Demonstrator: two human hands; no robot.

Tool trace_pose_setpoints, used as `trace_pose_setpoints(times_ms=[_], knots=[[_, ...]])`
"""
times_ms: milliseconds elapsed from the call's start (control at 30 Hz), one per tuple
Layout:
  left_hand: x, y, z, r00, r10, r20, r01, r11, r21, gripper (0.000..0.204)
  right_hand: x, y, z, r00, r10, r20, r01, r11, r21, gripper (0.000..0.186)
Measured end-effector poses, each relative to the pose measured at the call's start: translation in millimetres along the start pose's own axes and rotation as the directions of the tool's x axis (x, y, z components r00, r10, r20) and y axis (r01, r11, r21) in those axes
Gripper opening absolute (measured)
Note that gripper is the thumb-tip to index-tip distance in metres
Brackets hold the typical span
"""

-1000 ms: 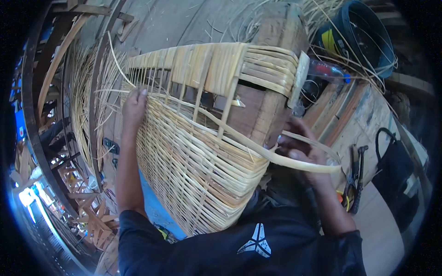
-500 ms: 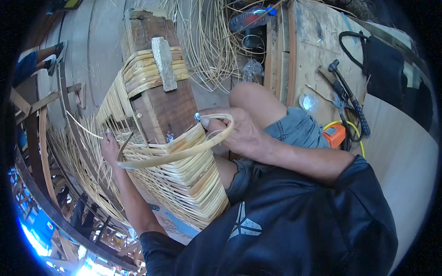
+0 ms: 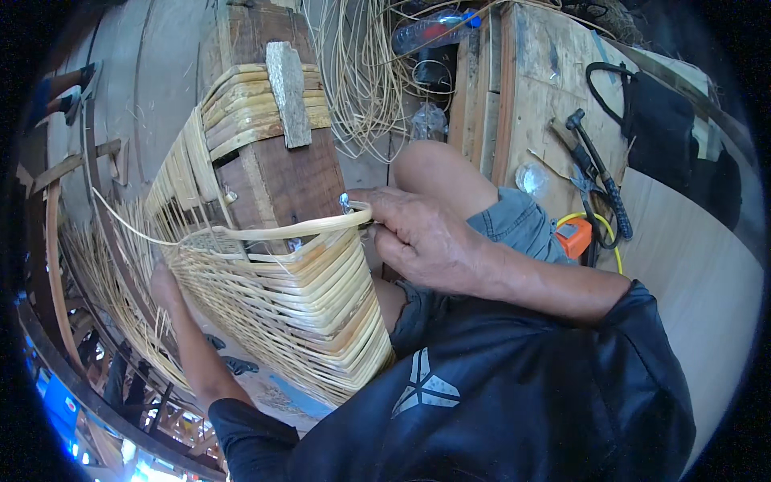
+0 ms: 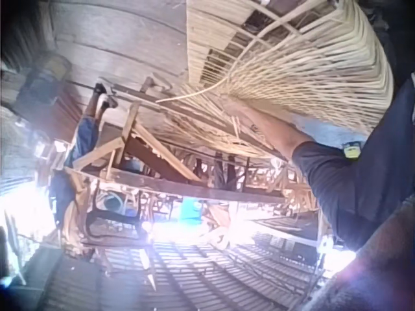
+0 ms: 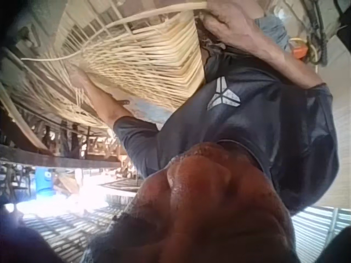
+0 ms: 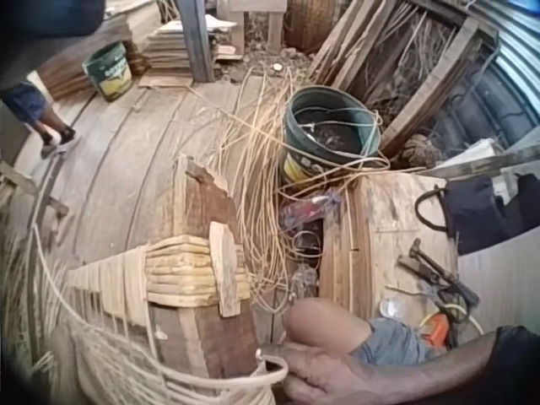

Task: Weaving a bamboo structure using strips of bamboo, a hammer, and a knife.

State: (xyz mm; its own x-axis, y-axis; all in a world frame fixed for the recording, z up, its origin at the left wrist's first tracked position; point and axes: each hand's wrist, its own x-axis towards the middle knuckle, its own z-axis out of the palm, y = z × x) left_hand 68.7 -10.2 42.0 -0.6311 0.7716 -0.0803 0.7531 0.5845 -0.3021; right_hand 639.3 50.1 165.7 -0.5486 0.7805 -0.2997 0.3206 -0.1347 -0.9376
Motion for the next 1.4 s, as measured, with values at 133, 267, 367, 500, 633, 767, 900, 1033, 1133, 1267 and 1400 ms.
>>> trace_pose_setpoints(times_ms=[133, 267, 367, 500, 633, 767, 900, 1033, 1133, 1267, 1400], knots=[[-2.4, 2.3, -24.6, 0.994, -0.104, 0.035, 0.103, 0.995, 0.011, 0.062, -2.7, -18.3, -1.1, 0.999, 0.031, -0.017, -0.032, 0.997, -0.073, 0.045], [21.6, -14.1, -14.6, 0.992, -0.129, -0.010, 0.129, 0.986, 0.105, 0.061, -1.2, -5.8, -1.3, 0.932, 0.230, 0.281, -0.360, 0.695, 0.622, 0.052], [10.4, 15.8, -33.1, 0.987, -0.161, -0.003, 0.161, 0.985, 0.054, 0.055, -10.6, 18.8, -1.6, 0.920, 0.194, 0.340, -0.392, 0.466, 0.794, 0.053], [-46.2, 93.9, -100.0, 0.966, 0.079, -0.245, -0.161, 0.929, -0.334, 0.044, -20.1, 28.4, 15.4, 0.951, 0.119, 0.284, -0.298, 0.117, 0.947, 0.057], [-156.5, 171.2, -179.1, 0.982, 0.107, -0.153, -0.179, 0.775, -0.606, 0.032, -28.0, 6.9, 10.6, 0.970, 0.071, 0.234, -0.244, 0.315, 0.917, 0.062], [-242.9, 222.3, -246.6, 0.764, 0.554, -0.330, -0.634, 0.552, -0.542, 0.033, -27.4, 11.1, 17.7, 0.985, -0.072, 0.157, -0.113, 0.415, 0.903, 0.066], [-272.2, 260.3, -287.2, 0.718, 0.665, -0.205, -0.666, 0.573, -0.477, 0.050, -23.7, 14.1, 18.7, 0.981, -0.161, 0.110, -0.067, 0.255, 0.965, 0.066], [-274.3, 259.9, -276.3, 0.736, 0.643, -0.209, -0.653, 0.593, -0.471, 0.054, -23.8, 9.3, 20.0, 0.990, -0.124, 0.064, -0.002, 0.445, 0.895, 0.064], [-276.6, 263.1, -274.1, 0.757, 0.609, -0.238, -0.633, 0.591, -0.501, 0.051, -21.7, 12.0, 23.7, 0.990, -0.141, -0.008, 0.069, 0.439, 0.896, 0.063], [-276.7, 266.1, -273.8, 0.781, 0.575, -0.243, -0.604, 0.596, -0.529, 0.049, -11.4, 30.0, 30.0, 0.983, -0.176, 0.052, 0.035, 0.461, 0.886, 0.059], [-271.1, 253.8, -269.0, 0.773, 0.574, -0.270, -0.623, 0.610, -0.489, 0.045, -18.4, 2.5, 3.6, 0.963, 0.142, 0.228, -0.265, 0.359, 0.895, 0.052]])
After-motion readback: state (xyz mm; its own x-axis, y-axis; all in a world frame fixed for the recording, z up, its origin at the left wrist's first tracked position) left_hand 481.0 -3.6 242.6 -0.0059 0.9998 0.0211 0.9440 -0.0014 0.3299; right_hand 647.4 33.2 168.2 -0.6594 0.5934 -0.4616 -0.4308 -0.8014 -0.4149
